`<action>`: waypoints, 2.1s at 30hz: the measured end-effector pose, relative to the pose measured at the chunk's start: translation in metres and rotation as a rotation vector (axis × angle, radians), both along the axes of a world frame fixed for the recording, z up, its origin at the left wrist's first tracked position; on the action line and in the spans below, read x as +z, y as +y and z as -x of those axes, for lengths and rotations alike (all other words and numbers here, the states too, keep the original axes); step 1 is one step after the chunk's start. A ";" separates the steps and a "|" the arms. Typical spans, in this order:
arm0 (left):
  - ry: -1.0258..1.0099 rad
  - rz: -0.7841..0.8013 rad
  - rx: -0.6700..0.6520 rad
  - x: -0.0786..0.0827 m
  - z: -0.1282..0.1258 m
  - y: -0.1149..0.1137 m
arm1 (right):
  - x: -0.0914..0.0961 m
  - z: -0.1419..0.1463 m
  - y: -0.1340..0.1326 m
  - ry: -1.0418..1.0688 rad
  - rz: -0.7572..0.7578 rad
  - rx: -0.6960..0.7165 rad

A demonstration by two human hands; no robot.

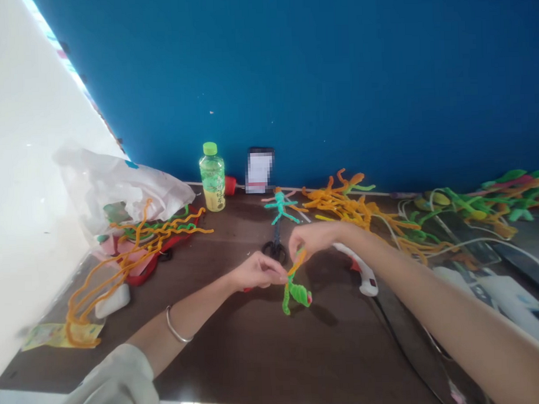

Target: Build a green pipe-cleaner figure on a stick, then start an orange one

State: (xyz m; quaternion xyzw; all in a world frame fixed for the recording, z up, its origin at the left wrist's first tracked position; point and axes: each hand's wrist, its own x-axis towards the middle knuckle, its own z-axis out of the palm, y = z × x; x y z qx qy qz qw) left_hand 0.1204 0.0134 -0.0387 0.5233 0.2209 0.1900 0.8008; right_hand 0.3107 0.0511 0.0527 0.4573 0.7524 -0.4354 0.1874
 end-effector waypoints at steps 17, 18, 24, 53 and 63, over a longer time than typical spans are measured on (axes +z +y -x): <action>0.093 0.115 0.246 -0.001 -0.008 0.002 | 0.012 0.068 -0.009 -0.279 -0.574 0.256; 0.083 0.136 0.264 -0.003 -0.008 0.003 | 0.010 0.067 -0.010 -0.272 -0.622 0.255; 0.026 0.236 0.265 -0.009 -0.007 0.007 | 0.005 0.063 -0.013 -0.175 -0.781 0.197; -0.043 0.294 0.428 -0.009 -0.013 0.003 | 0.014 0.022 -0.042 0.074 -0.695 -0.061; -0.099 0.195 0.363 -0.009 -0.009 0.005 | 0.013 0.004 -0.041 0.141 -0.579 -0.207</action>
